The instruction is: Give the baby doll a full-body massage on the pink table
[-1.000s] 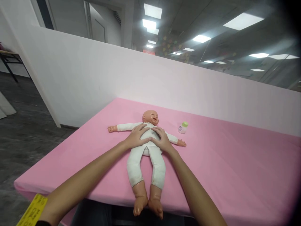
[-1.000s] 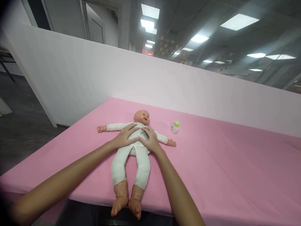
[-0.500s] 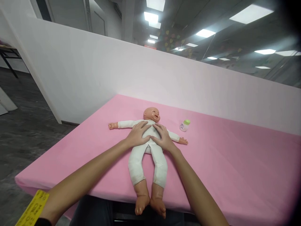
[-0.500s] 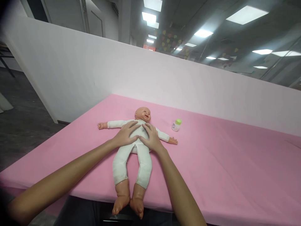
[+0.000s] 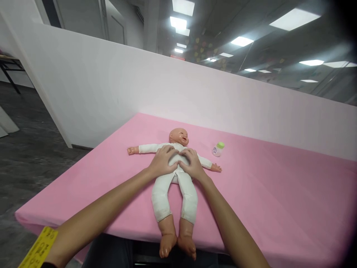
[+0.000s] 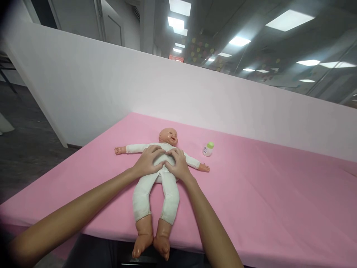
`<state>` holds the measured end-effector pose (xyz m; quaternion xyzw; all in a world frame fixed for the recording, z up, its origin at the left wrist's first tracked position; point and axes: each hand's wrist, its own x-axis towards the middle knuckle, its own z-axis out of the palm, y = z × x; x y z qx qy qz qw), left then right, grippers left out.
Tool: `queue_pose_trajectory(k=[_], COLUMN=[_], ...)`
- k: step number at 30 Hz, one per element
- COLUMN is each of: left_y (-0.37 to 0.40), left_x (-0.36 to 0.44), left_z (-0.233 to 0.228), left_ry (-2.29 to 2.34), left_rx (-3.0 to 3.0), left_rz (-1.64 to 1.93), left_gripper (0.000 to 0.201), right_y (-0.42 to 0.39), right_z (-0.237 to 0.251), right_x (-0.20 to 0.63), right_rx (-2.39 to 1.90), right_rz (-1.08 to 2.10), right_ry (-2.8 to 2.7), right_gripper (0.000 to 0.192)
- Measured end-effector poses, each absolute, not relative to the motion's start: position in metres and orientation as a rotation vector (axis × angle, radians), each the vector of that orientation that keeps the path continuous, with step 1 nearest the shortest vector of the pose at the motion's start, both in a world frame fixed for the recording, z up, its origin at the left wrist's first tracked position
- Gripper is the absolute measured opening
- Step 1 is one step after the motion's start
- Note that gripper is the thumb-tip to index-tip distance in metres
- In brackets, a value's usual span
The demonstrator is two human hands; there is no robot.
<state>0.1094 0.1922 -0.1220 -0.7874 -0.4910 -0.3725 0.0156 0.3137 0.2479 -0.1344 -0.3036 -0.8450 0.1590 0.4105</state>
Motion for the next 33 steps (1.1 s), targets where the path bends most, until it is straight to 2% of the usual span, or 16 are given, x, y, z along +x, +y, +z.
queue_pose_trajectory(k=[3, 5, 12, 15, 17, 19, 21, 23, 24, 26, 30, 33], left_y=[0.194, 0.196, 0.195, 0.192, 0.192, 0.194, 0.197, 0.2, 0.201, 0.202, 0.199, 0.196], left_x=[0.108, 0.107, 0.11, 0.112, 0.112, 0.11, 0.108, 0.106, 0.105, 0.105, 0.106, 0.107], left_z=[-0.124, -0.124, -0.117, -0.118, -0.12, -0.124, -0.127, -0.129, -0.129, -0.127, -0.12, -0.117], left_ry=[-1.571, -1.583, -1.491, -1.492, -1.497, -1.518, -1.565, -1.603, -1.607, -1.589, -1.546, -1.524], left_rx=[-2.468, -2.491, -2.503, -2.487, -2.466, -2.468, -2.501, -2.539, -2.554, -2.572, -2.564, -2.547], left_rz=[-1.109, -1.078, -1.151, -1.194, -1.209, -1.189, -1.132, -1.076, -1.063, -1.067, -1.091, -1.113], left_gripper=[0.054, 0.052, 0.015, 0.013, 0.022, 0.039, 0.055, 0.062, 0.062, 0.055, 0.03, 0.021], right_y=[0.25, 0.253, 0.258, 0.254, 0.251, 0.249, 0.249, 0.252, 0.253, 0.257, 0.257, 0.254], right_z=[-0.139, -0.143, -0.14, -0.136, -0.134, -0.134, -0.136, -0.139, -0.14, -0.142, -0.14, -0.137], right_x=[0.315, 0.315, 0.31, 0.308, 0.308, 0.309, 0.311, 0.313, 0.314, 0.314, 0.311, 0.309], right_rx=[-0.777, -0.804, -0.818, -0.789, -0.791, -0.79, -0.78, -0.775, -0.779, -0.799, -0.822, -0.806], right_rz=[0.431, 0.466, 0.445, 0.421, 0.389, 0.381, 0.414, 0.472, 0.496, 0.512, 0.458, 0.414], right_ry=[-2.154, -2.165, -2.111, -2.092, -2.063, -2.056, -2.096, -2.152, -2.168, -2.165, -2.107, -2.093], right_gripper=[0.045, 0.047, 0.014, 0.007, 0.007, 0.018, 0.038, 0.054, 0.057, 0.05, 0.023, 0.014])
